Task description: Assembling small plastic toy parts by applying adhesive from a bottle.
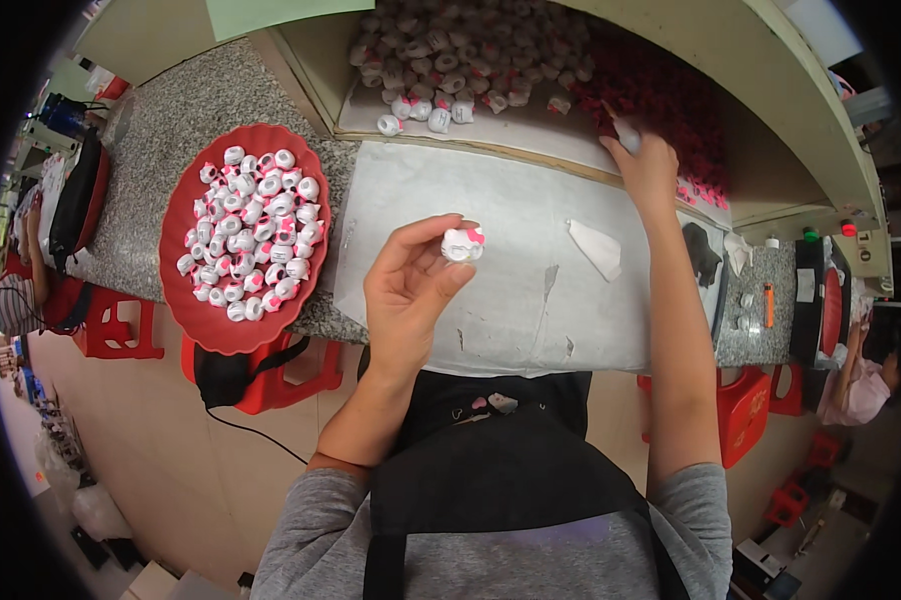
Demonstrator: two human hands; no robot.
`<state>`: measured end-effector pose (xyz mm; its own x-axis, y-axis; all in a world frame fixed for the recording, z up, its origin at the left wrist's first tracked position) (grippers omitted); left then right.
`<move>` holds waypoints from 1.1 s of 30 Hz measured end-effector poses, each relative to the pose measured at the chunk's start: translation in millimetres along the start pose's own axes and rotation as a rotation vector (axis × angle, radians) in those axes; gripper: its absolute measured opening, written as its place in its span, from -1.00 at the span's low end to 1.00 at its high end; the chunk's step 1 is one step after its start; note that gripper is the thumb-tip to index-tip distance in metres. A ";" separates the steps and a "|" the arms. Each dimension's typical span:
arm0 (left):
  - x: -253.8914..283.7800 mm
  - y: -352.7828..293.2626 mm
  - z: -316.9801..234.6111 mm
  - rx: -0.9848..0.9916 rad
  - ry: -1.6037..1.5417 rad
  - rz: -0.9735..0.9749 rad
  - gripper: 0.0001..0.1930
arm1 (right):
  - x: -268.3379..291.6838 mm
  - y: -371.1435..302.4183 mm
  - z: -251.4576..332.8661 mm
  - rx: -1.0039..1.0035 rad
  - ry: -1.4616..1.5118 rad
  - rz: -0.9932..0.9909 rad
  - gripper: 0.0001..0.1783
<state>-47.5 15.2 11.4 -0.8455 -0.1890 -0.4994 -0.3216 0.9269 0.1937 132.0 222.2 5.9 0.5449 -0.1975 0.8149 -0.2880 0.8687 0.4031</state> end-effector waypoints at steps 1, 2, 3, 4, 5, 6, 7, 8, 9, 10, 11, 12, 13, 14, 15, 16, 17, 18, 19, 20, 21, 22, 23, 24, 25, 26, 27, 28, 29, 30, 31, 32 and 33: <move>-0.8 -1.1 0.1 0.007 -0.013 0.013 -0.64 | -9.9 6.5 -5.1 0.043 -0.136 0.026 -0.73; 0.2 -1.3 0.9 0.018 -0.026 0.017 -0.64 | -18.4 11.2 -5.2 0.086 -0.272 0.059 -0.71; 0.9 -1.1 1.2 0.017 -0.038 0.004 -0.64 | -22.7 14.1 -6.6 0.105 -0.294 0.053 -0.74; 1.3 0.5 2.0 0.010 -0.036 -0.003 -0.64 | -23.8 16.5 -9.2 0.114 -0.291 0.053 -0.74; 2.9 0.6 2.4 0.015 -0.014 -0.008 -0.64 | -24.7 16.1 -9.2 0.109 -0.315 0.063 -0.75; 4.3 0.9 3.1 0.022 0.006 -0.013 -0.63 | -24.8 15.0 -10.6 0.103 -0.341 0.073 -0.76; 5.1 2.5 4.1 0.013 0.015 0.003 -0.64 | -21.9 14.6 -12.8 0.124 -0.341 0.087 -0.74; 6.2 3.1 4.8 0.013 0.014 -0.009 -0.64 | -19.2 13.5 -12.1 0.132 -0.339 0.096 -0.74; 6.9 3.6 5.5 0.018 0.008 0.001 -0.64 | -16.9 12.5 -11.0 0.142 -0.332 0.118 -0.73; 7.4 3.3 6.0 0.024 0.002 0.013 -0.64 | -17.0 11.8 -10.0 0.151 -0.326 0.140 -0.71; 7.0 3.7 6.5 0.027 -0.004 0.013 -0.64 | -17.2 11.1 -9.9 0.149 -0.332 0.143 -0.71; 6.6 3.9 6.4 0.027 -0.001 0.018 -0.64 | -17.9 10.2 -8.8 0.134 -0.328 0.121 -0.73; 6.0 3.6 6.4 0.027 0.002 0.023 -0.64 | -18.3 9.5 -8.6 0.119 -0.324 0.097 -0.74; 5.7 4.0 6.4 0.029 -0.001 0.024 -0.64 | -20.4 10.6 -9.8 0.117 -0.327 0.098 -0.74; 5.3 4.2 6.4 0.032 0.002 0.023 -0.64 | -21.7 12.7 -10.5 0.162 -0.268 0.018 -0.74; 4.3 4.3 6.7 0.035 0.006 0.021 -0.64 | -22.1 14.7 -10.7 0.206 -0.209 -0.062 -0.74; 4.0 4.4 7.4 0.036 0.007 0.023 -0.64 | -23.5 16.9 -9.9 0.204 -0.208 -0.063 -0.74; 3.6 4.4 8.5 0.031 0.007 0.025 -0.64 | -25.4 19.2 -9.5 0.169 -0.230 -0.013 -0.73; 3.0 4.5 8.9 0.025 0.008 0.026 -0.64 | -26.9 20.9 -10.0 0.133 -0.252 0.037 -0.71; 2.4 4.1 8.9 0.026 0.010 0.029 -0.64 | -27.8 21.6 -10.7 0.130 -0.251 0.036 -0.71; 1.9 3.4 8.8 0.030 0.016 0.028 -0.64 | -29.3 21.9 -11.2 0.164 -0.235 0.070 -0.69; 1.4 3.3 8.9 0.035 0.022 0.028 -0.64 | -30.0 21.5 -11.6 0.198 -0.220 0.104 -0.67; 2.2 2.7 8.7 0.035 0.025 0.024 -0.64 | -28.4 20.4 -7.5 0.200 -0.216 0.107 -0.67; 3.2 2.2 8.6 0.033 0.030 0.015 -0.63 | -25.6 18.5 -4.2 0.152 -0.180 0.185 -0.66; 4.1 1.9 8.6 0.031 0.035 0.006 -0.63 | -22.9 16.6 -0.2 0.104 -0.144 0.264 -0.64; 3.8 1.5 8.8 0.034 0.034 0.006 -0.63 | -18.6 14.1 3.7 0.102 -0.144 0.266 -0.64; 3.6 1.7 9.1 0.037 0.028 0.006 -0.63 | -14.8 11.8 7.1 0.068 -0.073 0.267 -0.64; 3.6 1.3 9.5 0.040 0.022 0.005 -0.63 | -13.0 9.4 8.4 0.034 -0.002 0.267 -0.64; 3.1 1.5 9.8 0.041 0.021 0.007 -0.63 | -11.9 8.1 8.2 0.033 -0.003 0.266 -0.64; 2.4 1.6 10.1 0.046 0.029 0.019 -0.63 | -10.7 7.3 7.5 0.002 0.061 0.239 -0.68; 1.8 1.6 10.3 0.052 0.038 0.031 -0.63 | -9.7 6.7 6.9 -0.029 0.127 0.212 -0.72; 1.9 1.9 10.8 0.051 0.039 0.031 -0.63 | -8.6 6.7 6.5 -0.028 0.128 0.211 -0.72; 2.0 2.2 11.5 0.047 0.040 0.038 -0.63 | -8.0 6.9 4.5 -0.089 0.200 0.251 -0.75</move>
<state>-45.1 20.6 1.1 -0.8732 -0.1657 -0.4583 -0.2696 0.9476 0.1711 122.1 227.7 4.0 0.6120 0.1131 0.7827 -0.3678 0.9168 0.1552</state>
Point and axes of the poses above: each hand's wrist, its own y-axis towards the middle knuckle, its own x-axis out of the back of the hand, z = x × y, the point moved 2 cm from there along y, towards the middle knuckle, and after that the axes turned 4 degrees about z, right-handed, at the moved point
